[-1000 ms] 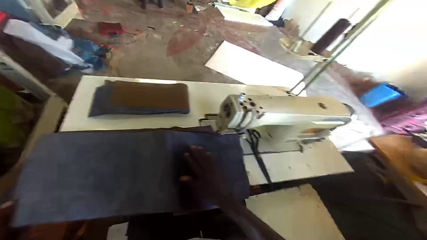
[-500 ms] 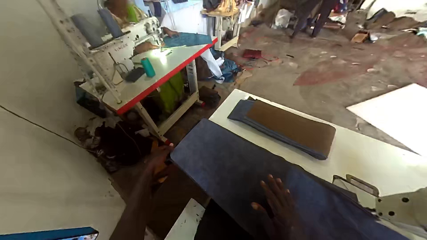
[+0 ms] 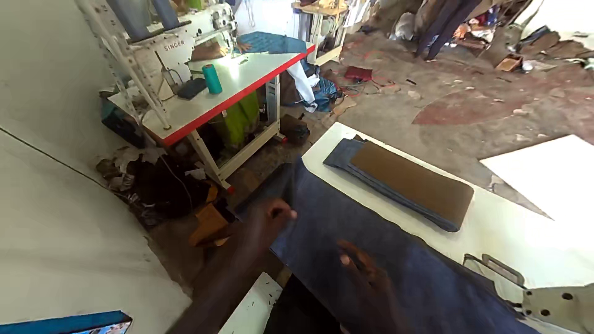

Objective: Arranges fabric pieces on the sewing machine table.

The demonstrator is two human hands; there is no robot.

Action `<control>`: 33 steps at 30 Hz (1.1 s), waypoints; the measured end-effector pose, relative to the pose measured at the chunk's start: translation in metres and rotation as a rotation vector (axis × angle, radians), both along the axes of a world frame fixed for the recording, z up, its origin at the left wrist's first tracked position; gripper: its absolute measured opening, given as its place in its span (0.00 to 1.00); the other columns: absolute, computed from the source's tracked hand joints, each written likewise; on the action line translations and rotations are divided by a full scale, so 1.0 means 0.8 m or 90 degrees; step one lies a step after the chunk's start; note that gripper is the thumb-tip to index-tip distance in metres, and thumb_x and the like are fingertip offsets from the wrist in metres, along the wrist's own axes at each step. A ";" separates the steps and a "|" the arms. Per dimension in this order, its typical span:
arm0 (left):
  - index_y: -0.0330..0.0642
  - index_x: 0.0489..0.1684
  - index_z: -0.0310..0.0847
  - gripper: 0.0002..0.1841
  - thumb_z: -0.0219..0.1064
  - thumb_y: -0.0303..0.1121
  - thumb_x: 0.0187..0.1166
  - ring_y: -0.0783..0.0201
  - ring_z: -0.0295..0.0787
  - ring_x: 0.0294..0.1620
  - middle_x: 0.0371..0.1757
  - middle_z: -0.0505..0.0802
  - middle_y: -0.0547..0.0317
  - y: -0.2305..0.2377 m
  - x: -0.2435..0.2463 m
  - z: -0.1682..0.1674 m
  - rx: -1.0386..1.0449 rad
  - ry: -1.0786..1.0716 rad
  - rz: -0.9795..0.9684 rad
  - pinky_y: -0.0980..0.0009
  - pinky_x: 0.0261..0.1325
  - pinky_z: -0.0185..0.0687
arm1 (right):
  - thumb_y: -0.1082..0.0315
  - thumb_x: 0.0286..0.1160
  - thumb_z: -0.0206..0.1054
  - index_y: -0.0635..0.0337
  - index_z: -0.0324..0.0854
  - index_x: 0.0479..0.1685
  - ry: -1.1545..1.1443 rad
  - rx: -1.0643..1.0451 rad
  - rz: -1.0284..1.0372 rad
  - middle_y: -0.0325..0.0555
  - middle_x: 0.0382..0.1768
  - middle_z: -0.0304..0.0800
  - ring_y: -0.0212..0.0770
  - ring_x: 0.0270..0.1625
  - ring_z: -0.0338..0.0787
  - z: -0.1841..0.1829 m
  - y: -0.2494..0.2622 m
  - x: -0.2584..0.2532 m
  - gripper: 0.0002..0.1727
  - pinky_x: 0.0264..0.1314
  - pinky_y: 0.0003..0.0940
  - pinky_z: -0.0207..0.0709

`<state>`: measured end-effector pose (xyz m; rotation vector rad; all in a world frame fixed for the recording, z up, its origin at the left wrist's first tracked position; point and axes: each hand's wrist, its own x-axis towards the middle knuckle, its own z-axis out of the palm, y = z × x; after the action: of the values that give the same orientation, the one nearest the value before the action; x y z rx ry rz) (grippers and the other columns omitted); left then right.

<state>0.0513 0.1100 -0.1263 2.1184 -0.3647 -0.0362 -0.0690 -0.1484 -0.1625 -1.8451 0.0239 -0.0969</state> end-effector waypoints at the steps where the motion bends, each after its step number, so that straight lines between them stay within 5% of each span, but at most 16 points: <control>1: 0.45 0.47 0.91 0.12 0.71 0.44 0.81 0.66 0.90 0.43 0.44 0.92 0.60 -0.025 -0.019 -0.007 0.005 0.008 -0.032 0.62 0.51 0.90 | 0.54 0.87 0.60 0.67 0.77 0.75 0.039 0.106 0.007 0.52 0.69 0.87 0.45 0.68 0.89 0.006 0.014 0.012 0.28 0.67 0.43 0.87; 6: 0.45 0.56 0.92 0.15 0.64 0.41 0.86 0.64 0.90 0.57 0.54 0.93 0.56 -0.072 -0.057 -0.039 0.028 0.083 -0.120 0.62 0.68 0.84 | 0.68 0.87 0.61 0.71 0.83 0.51 0.150 0.296 -0.105 0.50 0.37 0.93 0.42 0.38 0.93 0.003 0.056 0.054 0.12 0.46 0.39 0.90; 13: 0.46 0.58 0.90 0.17 0.69 0.45 0.82 0.64 0.89 0.55 0.54 0.92 0.57 -0.044 -0.054 -0.055 0.004 0.060 -0.082 0.62 0.62 0.87 | 0.71 0.82 0.66 0.72 0.85 0.46 0.164 0.371 -0.140 0.53 0.37 0.92 0.43 0.37 0.93 -0.002 0.060 0.064 0.09 0.44 0.40 0.91; 17: 0.52 0.74 0.82 0.29 0.73 0.54 0.75 0.57 0.77 0.78 0.77 0.82 0.55 -0.030 -0.043 -0.064 0.026 -0.138 -0.040 0.52 0.78 0.77 | 0.68 0.81 0.68 0.69 0.87 0.45 0.116 0.356 -0.085 0.47 0.36 0.91 0.36 0.37 0.89 0.008 0.085 0.087 0.10 0.43 0.35 0.87; 21: 0.36 0.76 0.77 0.24 0.64 0.33 0.80 0.39 0.81 0.72 0.71 0.85 0.37 0.009 -0.012 -0.061 0.114 -0.225 0.055 0.41 0.75 0.76 | 0.60 0.89 0.59 0.67 0.85 0.63 0.024 0.123 0.100 0.51 0.51 0.92 0.37 0.49 0.91 0.020 0.076 0.120 0.20 0.55 0.36 0.85; 25: 0.31 0.84 0.66 0.36 0.65 0.35 0.72 0.21 0.58 0.84 0.86 0.66 0.24 0.047 0.015 -0.052 0.150 -0.291 0.173 0.29 0.82 0.54 | 0.52 0.87 0.62 0.56 0.82 0.74 -0.018 -0.280 -0.035 0.48 0.75 0.83 0.45 0.78 0.81 0.019 -0.016 0.167 0.24 0.82 0.45 0.72; 29: 0.31 0.85 0.65 0.35 0.61 0.47 0.83 0.32 0.60 0.89 0.87 0.68 0.31 -0.040 0.026 -0.013 0.108 -0.245 0.050 0.38 0.88 0.56 | 0.37 0.74 0.69 0.56 0.68 0.86 0.028 -0.546 -0.143 0.58 0.90 0.59 0.61 0.93 0.55 0.003 -0.137 0.213 0.45 0.92 0.62 0.49; 33: 0.33 0.88 0.61 0.43 0.67 0.56 0.81 0.37 0.62 0.89 0.87 0.69 0.34 -0.169 0.149 -0.028 0.129 -0.091 -0.073 0.40 0.88 0.57 | 0.26 0.61 0.72 0.52 0.63 0.90 0.086 -0.641 -0.108 0.55 0.92 0.54 0.60 0.94 0.51 -0.018 -0.197 0.236 0.57 0.91 0.64 0.50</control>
<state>0.1708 -0.0249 -0.1490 2.3049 -0.5899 0.0127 0.1197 -0.3056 -0.1772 -2.8529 0.2685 -0.1123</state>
